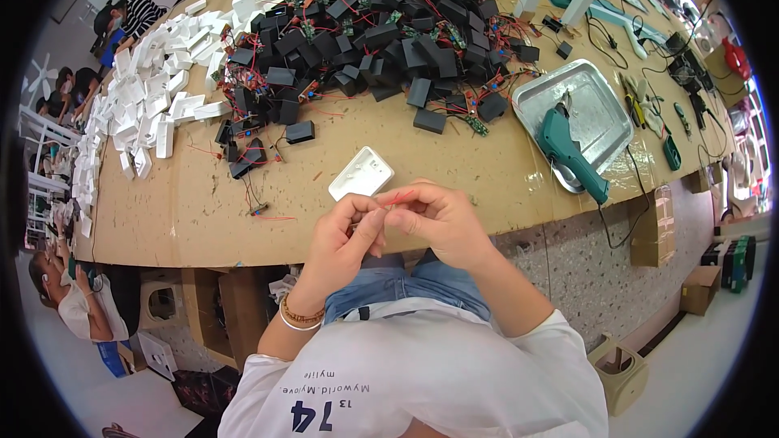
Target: Assembling electronic modules into plastic housings and soldering internal wires.
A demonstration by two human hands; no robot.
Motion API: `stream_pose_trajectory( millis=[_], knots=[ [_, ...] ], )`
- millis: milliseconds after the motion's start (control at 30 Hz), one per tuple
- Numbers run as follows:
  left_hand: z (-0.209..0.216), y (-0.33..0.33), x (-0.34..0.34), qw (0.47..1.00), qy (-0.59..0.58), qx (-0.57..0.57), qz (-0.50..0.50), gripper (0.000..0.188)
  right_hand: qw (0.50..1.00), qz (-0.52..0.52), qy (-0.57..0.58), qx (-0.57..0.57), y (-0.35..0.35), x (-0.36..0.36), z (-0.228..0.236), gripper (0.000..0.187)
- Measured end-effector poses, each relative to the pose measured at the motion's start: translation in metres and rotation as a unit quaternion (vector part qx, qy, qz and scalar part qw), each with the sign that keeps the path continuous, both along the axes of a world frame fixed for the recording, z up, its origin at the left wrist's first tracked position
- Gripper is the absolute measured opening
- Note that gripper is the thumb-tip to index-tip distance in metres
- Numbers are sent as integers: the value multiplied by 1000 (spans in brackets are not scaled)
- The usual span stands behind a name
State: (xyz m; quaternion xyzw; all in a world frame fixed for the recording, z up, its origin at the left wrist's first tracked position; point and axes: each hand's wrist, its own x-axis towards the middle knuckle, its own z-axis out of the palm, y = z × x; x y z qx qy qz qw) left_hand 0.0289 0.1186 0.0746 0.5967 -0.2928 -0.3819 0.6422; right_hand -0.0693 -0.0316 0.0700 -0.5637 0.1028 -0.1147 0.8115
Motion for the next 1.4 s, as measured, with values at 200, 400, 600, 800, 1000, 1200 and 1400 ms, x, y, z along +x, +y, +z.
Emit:
stream_pose_trajectory(
  millis=[200,400,600,800,1000,1200,1400],
  knots=[
    [0,7,-1,1000,-20,-10,8,14,999,-19,25,-28,7,9,-3,11],
    [-5,-2,-4,977,-192,-40,89,12,983,-149,62,-88,14,7,-14,10],
    [2,2,-5,992,-71,-62,85,10,989,-129,-73,-29,5,9,-40,11],
    [-1,10,2,989,-116,-44,78,14,989,-142,-30,3,7,20,-43,9],
    [1,22,7,979,-168,-59,96,15,985,-81,-62,140,-3,20,-31,12],
    [21,43,28,922,-310,-41,230,14,959,-175,9,-221,-21,31,-12,23],
    [2,36,40,885,-389,-9,254,13,788,-215,70,-572,5,78,-45,52]
  ],
)
